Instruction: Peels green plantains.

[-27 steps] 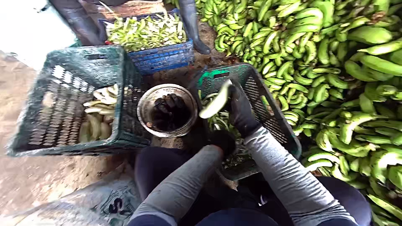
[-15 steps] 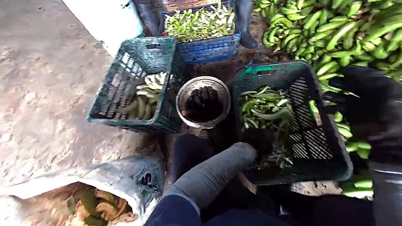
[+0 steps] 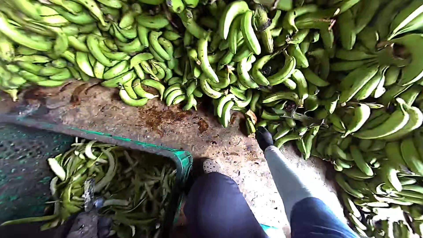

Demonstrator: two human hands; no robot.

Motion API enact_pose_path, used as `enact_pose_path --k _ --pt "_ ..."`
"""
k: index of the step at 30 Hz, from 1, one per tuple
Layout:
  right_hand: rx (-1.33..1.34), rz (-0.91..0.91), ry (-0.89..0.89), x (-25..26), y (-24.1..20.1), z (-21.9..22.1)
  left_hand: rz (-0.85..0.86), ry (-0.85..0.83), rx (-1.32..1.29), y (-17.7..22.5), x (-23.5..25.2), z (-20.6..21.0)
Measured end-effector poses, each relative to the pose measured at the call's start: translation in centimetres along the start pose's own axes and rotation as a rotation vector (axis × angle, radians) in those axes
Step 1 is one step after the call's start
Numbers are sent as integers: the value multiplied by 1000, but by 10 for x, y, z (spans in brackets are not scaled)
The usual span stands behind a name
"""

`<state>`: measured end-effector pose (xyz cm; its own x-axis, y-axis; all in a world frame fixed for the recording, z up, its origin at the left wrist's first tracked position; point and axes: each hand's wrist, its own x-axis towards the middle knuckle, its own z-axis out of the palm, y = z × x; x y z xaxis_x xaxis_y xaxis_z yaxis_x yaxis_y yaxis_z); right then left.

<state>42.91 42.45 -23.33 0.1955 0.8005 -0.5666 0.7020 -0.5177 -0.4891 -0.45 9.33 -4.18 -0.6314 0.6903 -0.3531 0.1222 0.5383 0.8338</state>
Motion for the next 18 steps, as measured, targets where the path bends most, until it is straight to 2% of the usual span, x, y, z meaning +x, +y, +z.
enact_pose_path --k 5,10,12,14,16,18 --pt "-259 138 -21 39 -22 35 26 -74 -326 41 18 20" --pt "-373 175 -50 46 -25 48 44 -80 -264 44 28 29" --pt "-137 231 -101 42 -23 50 98 -56 -203 44 26 37" --pt "340 210 -140 32 -16 58 155 -87 -210 42 23 40" --pt "788 87 -310 4 -23 55 176 -103 -183 43 18 41" --pt "1075 -95 -473 -33 -43 44 201 -77 -134 42 13 42"
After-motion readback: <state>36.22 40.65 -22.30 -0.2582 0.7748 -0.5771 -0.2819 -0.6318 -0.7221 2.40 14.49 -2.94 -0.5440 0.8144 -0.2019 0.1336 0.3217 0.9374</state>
